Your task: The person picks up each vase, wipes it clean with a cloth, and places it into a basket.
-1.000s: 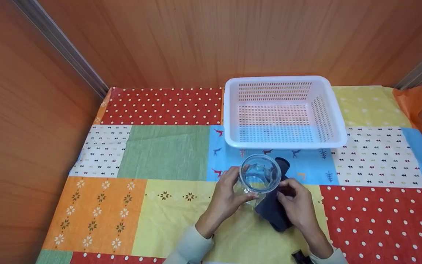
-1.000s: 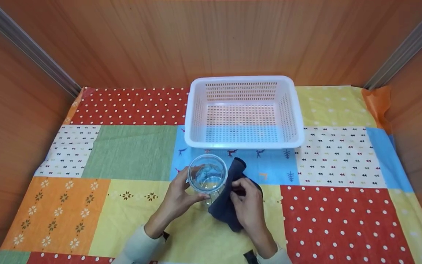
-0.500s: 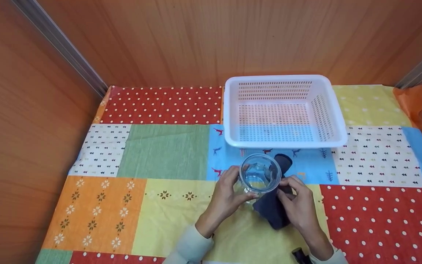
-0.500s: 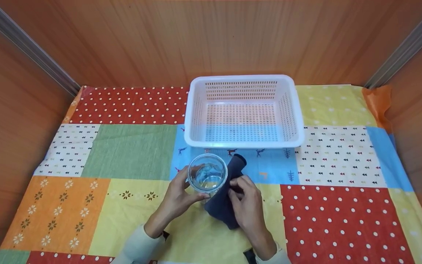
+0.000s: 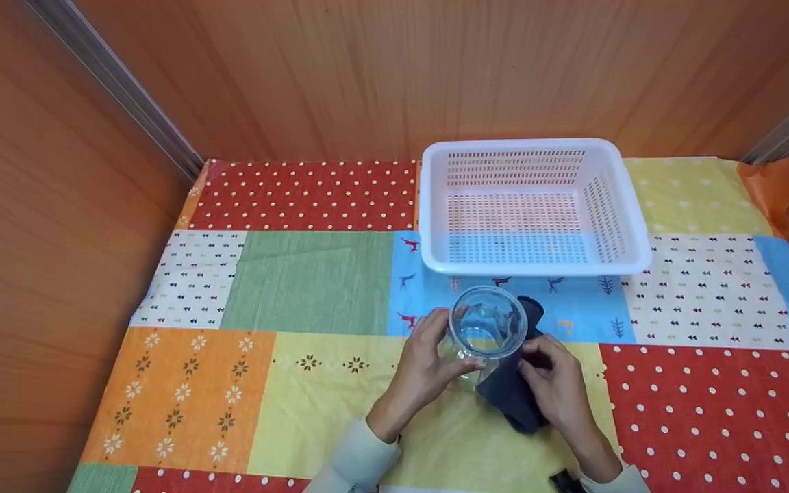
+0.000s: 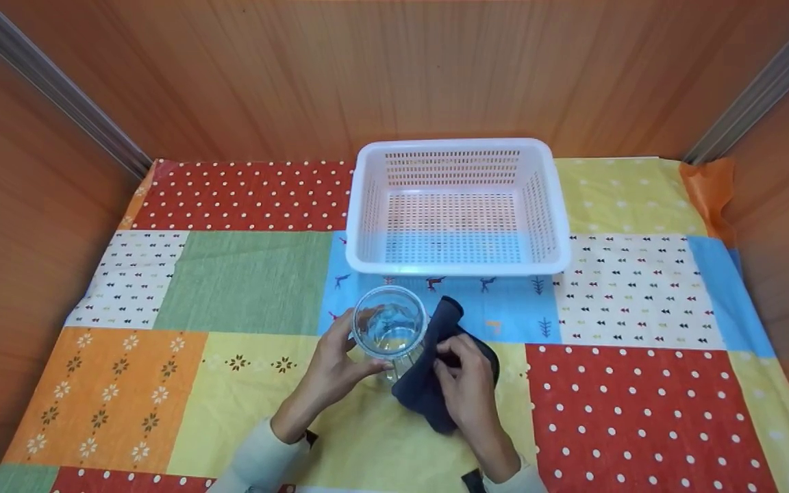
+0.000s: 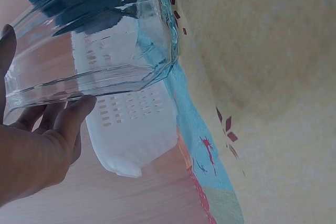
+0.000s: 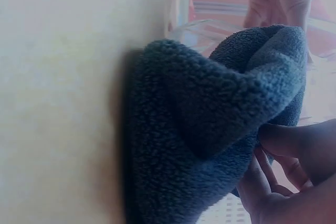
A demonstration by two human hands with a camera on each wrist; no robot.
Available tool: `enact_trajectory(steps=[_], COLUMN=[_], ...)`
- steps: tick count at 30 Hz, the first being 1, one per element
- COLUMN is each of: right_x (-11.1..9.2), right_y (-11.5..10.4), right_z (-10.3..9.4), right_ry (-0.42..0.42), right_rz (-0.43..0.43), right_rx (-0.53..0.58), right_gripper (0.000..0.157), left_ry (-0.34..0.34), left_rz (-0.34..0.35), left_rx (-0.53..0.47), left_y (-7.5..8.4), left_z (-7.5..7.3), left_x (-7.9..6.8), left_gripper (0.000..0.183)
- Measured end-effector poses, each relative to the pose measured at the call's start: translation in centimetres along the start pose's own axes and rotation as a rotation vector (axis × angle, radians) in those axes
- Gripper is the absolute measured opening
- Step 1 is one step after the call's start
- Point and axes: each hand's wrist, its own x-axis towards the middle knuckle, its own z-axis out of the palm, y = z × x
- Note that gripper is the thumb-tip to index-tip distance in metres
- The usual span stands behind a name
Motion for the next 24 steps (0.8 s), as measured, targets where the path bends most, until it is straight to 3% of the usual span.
enact_trajectory(steps=[9, 17, 24], right_x=[0.4, 0.5, 0.4], right_y=[-0.8, -3.1, -2.9], right_z=[-0.3, -0.9, -0.8], right_ry=[-0.007, 0.013, 0.023], right_rz=[-0.003, -0.116, -0.072], right_rx=[0.003, 0.052, 0.053], right_gripper=[0.025, 0.024, 0.024], left_ry=[-0.001, 0.0, -0.005], left_rz=[0.009, 0.012, 0.025], left_rx=[-0.008, -0.015, -0.018], left_y=[-0.1, -0.2, -0.2], left_z=[0.0, 0.0, 0.0], left_x=[0.0, 0.1, 0.1], left_gripper=[0.068, 0.069, 0.068])
